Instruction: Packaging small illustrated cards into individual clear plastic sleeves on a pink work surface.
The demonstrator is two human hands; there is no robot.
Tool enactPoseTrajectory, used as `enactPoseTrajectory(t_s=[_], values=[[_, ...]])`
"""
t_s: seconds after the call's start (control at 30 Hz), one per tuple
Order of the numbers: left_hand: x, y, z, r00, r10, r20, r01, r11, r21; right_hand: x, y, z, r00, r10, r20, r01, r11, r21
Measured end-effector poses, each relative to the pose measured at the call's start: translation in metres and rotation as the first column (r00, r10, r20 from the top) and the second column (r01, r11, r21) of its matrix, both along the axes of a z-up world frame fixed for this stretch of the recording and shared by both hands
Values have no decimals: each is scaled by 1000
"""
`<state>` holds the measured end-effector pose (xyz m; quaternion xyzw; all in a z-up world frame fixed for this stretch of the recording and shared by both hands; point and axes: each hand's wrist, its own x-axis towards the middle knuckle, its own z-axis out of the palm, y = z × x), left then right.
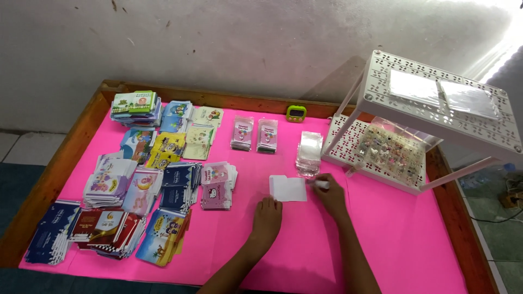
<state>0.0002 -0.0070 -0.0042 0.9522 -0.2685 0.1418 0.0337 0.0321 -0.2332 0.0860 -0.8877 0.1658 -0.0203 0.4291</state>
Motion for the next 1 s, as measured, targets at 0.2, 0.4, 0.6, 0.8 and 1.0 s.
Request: enactPoseTrajectory(t_s=[0.2, 0.4, 0.6, 0.8, 1.0], values=[[-2, -2, 2, 997, 38, 73, -43, 997, 65, 5, 61, 2, 915, 330, 233, -329, 943, -44], [0, 3, 4, 1000, -14, 4, 14, 996, -86, 45, 69, -16, 883, 409, 228, -391, 912, -124], [1, 6, 7, 997, -39, -63, 32, 994, -108, 27, 58, 13, 928, 370, 32, -364, 924, -117], [-1, -6, 8, 998, 31, 52, -26, 996, -91, 6, 76, 16, 881, 473, -13, -473, 881, -9], [-3, -7, 4, 1000, 23, 3, -22, 1000, -14, 35, 85, 5, 898, 431, 93, -430, 902, -27]])
